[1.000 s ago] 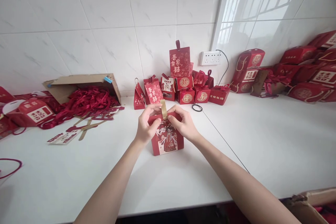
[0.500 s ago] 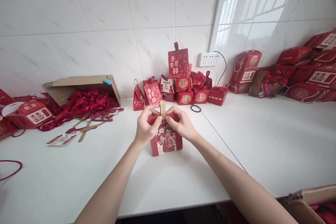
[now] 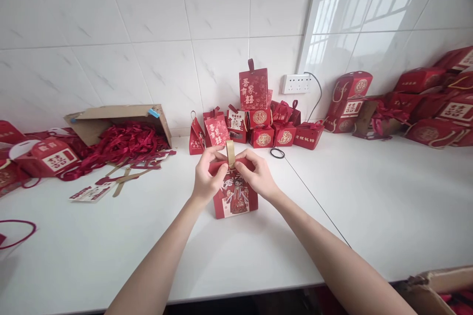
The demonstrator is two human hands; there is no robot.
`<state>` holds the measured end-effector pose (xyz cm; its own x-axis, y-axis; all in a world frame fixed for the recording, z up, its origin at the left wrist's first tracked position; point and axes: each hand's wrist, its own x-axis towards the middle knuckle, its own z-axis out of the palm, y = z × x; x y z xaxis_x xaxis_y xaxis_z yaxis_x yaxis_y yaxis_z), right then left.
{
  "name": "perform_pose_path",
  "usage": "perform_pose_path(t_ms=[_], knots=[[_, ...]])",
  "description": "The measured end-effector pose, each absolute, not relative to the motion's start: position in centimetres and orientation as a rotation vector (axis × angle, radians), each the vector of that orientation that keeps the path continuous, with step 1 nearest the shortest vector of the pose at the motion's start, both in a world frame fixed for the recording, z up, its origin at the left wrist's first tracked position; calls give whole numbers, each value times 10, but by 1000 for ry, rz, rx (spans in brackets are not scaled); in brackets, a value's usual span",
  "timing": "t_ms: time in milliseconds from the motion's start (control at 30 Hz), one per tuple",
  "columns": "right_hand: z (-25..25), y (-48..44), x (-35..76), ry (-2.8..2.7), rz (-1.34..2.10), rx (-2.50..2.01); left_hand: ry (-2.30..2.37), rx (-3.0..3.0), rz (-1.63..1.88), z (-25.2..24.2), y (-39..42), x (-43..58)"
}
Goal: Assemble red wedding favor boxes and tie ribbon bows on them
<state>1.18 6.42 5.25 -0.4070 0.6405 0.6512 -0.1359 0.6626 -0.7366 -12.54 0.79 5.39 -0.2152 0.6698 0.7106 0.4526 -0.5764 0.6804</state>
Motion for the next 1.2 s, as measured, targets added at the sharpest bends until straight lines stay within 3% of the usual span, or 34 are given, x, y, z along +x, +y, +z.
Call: perform_pose_path(t_ms=[767, 867, 1033, 1200], knots=[[47, 63, 8, -1702, 1035, -438, 1299, 1733, 1945, 43, 12, -131], [46, 75, 10, -1503, 1066, -481, 1253, 1757, 2023, 35, 17, -136], [39, 113, 21, -847, 1402, -357, 1420, 1810, 1912, 22, 25, -141], [33, 127, 32, -779, 1542, -240, 1300, 1799, 1704, 19, 25, -132]])
